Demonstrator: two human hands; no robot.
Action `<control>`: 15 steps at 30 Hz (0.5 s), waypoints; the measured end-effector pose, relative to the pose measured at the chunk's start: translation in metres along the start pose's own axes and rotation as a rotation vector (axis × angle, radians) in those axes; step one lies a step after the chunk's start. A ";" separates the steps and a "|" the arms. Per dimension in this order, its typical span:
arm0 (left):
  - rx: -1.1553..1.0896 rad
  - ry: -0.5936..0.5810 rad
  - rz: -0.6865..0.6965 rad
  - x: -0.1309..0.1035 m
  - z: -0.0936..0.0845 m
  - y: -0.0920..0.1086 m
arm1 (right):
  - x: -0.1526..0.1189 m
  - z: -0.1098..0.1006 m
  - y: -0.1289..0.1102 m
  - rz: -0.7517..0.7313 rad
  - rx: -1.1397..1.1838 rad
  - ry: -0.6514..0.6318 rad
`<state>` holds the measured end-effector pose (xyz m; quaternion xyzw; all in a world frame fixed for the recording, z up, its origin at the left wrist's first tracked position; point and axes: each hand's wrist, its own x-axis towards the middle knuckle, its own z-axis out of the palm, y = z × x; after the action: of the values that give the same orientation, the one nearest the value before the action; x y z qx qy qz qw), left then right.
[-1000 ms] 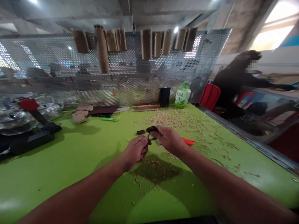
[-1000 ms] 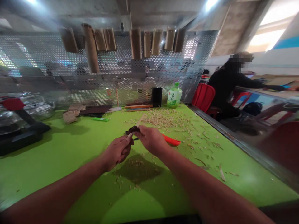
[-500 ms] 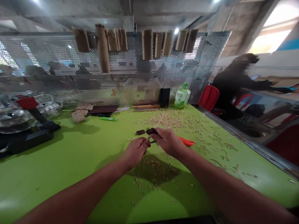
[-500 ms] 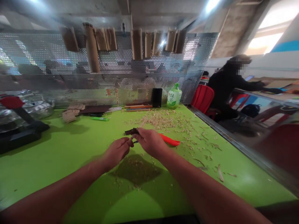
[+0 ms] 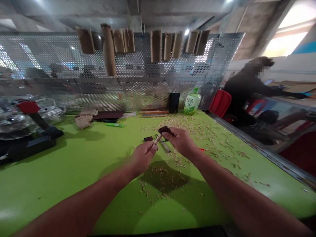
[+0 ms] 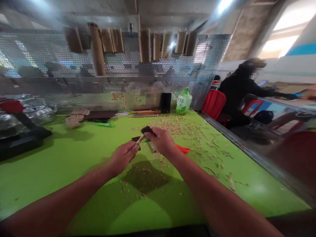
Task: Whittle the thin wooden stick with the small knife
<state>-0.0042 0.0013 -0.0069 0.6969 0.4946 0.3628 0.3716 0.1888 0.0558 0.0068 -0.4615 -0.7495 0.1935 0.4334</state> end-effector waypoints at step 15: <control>0.003 -0.003 -0.006 -0.002 -0.001 0.003 | 0.000 -0.001 -0.002 -0.031 -0.020 -0.029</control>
<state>-0.0048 -0.0014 -0.0042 0.6965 0.4966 0.3600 0.3723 0.1888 0.0547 0.0088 -0.4512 -0.7647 0.1859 0.4208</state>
